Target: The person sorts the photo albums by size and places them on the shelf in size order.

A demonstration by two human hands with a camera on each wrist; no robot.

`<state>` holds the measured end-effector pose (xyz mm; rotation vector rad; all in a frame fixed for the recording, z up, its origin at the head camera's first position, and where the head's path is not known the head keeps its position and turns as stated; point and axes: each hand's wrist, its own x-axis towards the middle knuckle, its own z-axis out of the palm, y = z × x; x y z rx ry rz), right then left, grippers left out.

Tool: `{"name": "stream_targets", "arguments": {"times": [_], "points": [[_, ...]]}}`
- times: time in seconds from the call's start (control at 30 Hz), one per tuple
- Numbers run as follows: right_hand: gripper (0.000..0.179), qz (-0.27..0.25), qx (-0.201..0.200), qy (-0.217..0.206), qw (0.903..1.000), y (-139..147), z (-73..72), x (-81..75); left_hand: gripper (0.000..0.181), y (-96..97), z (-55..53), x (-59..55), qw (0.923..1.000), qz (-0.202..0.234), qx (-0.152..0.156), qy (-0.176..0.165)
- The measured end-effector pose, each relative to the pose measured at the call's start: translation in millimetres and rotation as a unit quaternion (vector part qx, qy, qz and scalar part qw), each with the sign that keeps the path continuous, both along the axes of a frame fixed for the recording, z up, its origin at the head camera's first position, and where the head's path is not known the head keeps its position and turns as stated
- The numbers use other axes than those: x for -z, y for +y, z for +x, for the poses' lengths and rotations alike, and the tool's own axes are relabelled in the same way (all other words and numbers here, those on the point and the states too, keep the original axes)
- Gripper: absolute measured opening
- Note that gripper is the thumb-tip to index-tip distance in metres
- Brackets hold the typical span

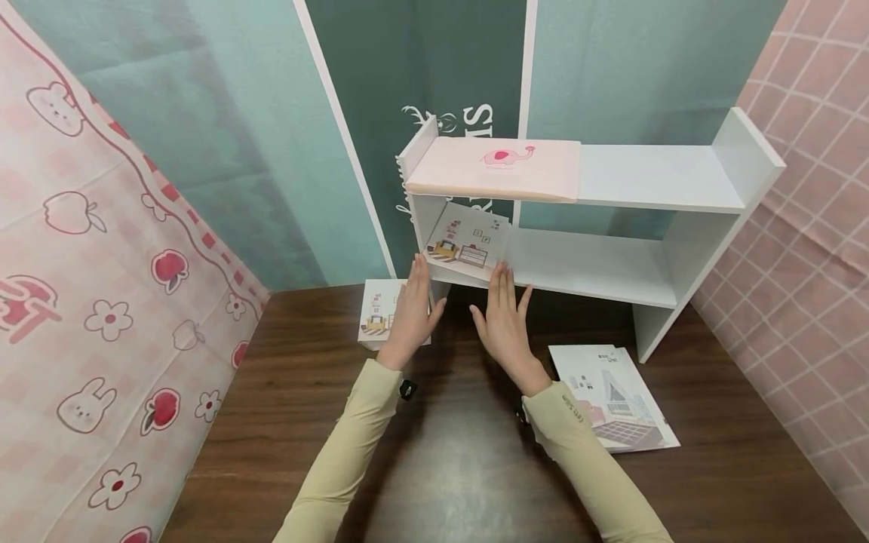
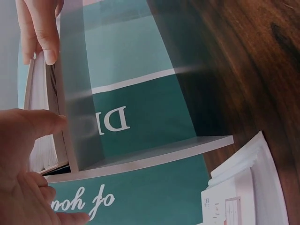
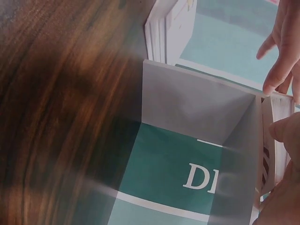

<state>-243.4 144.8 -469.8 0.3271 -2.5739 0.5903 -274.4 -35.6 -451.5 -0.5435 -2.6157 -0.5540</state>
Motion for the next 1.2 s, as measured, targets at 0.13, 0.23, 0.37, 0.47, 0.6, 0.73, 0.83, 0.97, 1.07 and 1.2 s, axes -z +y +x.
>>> {"name": "stream_targets", "arguments": {"times": [0.13,0.23,0.37,0.47,0.6,0.73,0.83,0.97,1.07,1.2], "points": [[0.083,-0.001,0.003,0.007,1.0000,-1.2,1.7,2.5,0.086,-0.9,2.0,1.2,1.0000,0.005,0.004,0.005],[0.083,-0.005,0.003,0.010,0.9999,-1.8,3.2,4.9,0.086,-1.4,3.2,2.1,0.9999,0.008,0.007,0.005],[0.083,-0.011,0.002,0.012,0.9999,-1.7,4.5,8.3,0.085,-1.9,5.1,4.0,1.0000,0.002,0.007,0.003],[0.084,-0.012,0.004,0.015,0.9998,-1.9,5.3,10.6,0.086,-1.9,6.3,6.1,1.0000,-0.001,0.005,0.001],[0.086,-0.016,0.002,0.012,0.9998,-3.2,8.0,14.0,0.086,-1.8,7.5,8.4,1.0000,0.000,0.004,0.003],[0.087,-0.027,0.001,0.006,0.9996,-4.9,11.0,17.9,0.087,-2.0,8.7,9.7,0.9999,0.000,0.004,0.009],[0.087,-0.040,-0.001,0.001,0.9992,-5.9,12.7,21.2,0.087,-2.6,9.2,10.8,1.0000,-0.001,0.001,0.009],[0.089,-0.075,-0.015,-0.009,0.9971,-7.3,14.7,26.0,0.088,-4.1,9.6,13.5,0.9999,-0.002,0.000,0.011],[0.090,-0.102,-0.028,-0.018,0.9943,-8.7,16.1,29.0,0.087,-5.3,10.6,15.2,0.9999,0.002,0.003,0.012],[0.090,-0.124,-0.041,-0.027,0.9910,-11.9,18.9,31.9,0.084,-7.4,13.7,16.5,0.9999,0.005,0.007,0.010]]}}
